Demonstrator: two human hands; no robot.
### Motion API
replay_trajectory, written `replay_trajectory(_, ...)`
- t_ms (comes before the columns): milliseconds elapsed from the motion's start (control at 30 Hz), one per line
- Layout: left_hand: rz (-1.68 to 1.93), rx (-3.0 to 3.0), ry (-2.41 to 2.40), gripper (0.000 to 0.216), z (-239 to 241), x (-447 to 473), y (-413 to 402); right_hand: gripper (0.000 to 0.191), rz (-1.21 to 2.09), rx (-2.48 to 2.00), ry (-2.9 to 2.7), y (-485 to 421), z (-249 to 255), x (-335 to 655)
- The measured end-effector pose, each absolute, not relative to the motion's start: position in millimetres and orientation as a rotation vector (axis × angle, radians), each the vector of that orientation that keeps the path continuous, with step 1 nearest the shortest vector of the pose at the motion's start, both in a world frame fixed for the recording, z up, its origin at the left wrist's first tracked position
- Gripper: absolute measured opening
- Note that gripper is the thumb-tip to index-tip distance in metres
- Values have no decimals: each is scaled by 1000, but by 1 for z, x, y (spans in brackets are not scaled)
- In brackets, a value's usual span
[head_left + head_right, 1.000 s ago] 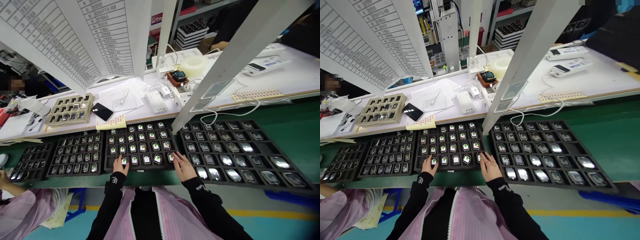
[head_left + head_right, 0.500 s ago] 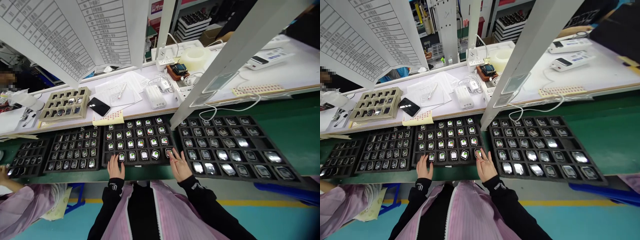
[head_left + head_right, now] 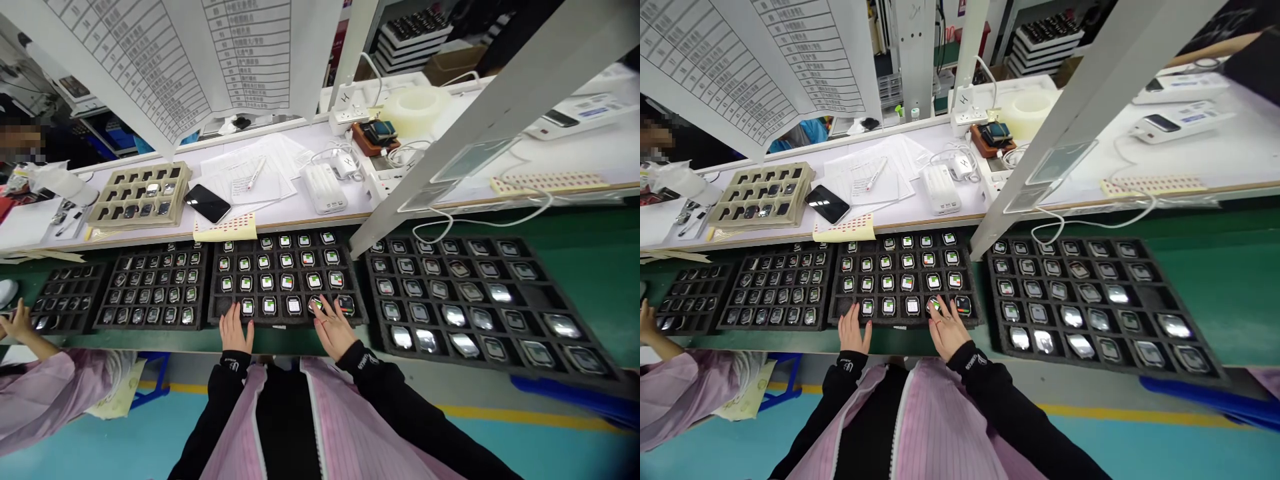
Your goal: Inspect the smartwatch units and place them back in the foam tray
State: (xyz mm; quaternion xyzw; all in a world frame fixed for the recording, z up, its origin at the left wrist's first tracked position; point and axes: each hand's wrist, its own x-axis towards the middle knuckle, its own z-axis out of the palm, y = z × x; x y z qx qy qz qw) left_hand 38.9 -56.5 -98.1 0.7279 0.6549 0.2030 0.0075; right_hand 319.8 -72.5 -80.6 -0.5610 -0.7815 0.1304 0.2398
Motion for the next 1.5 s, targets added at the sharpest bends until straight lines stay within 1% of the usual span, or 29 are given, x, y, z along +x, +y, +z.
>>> replay_trajectory(200,764,2293,2018,35,-98,41,-57,47,387,-1443,-2151,-71,-74,308)
replay_trajectory(400,830,2269,2026,39,-98,39,-56,48,470,-1368,-2206,-67,-69,283)
replay_trajectory(667,745,2202,1979,36,-98,29,-58,48,455,-1364,-2249,-59,-72,273)
replay_trajectory(933,674,2236,2017,38,-104,29,-59,47,566,-1248,-2264,-56,-66,247)
replay_trajectory(1200,704,2273,2022,37,-102,30,-60,49,564,-1245,-2337,-44,-69,228)
replay_trajectory(1500,624,2281,2036,39,-97,30,-61,51,499,-1302,-2123,-39,-80,241)
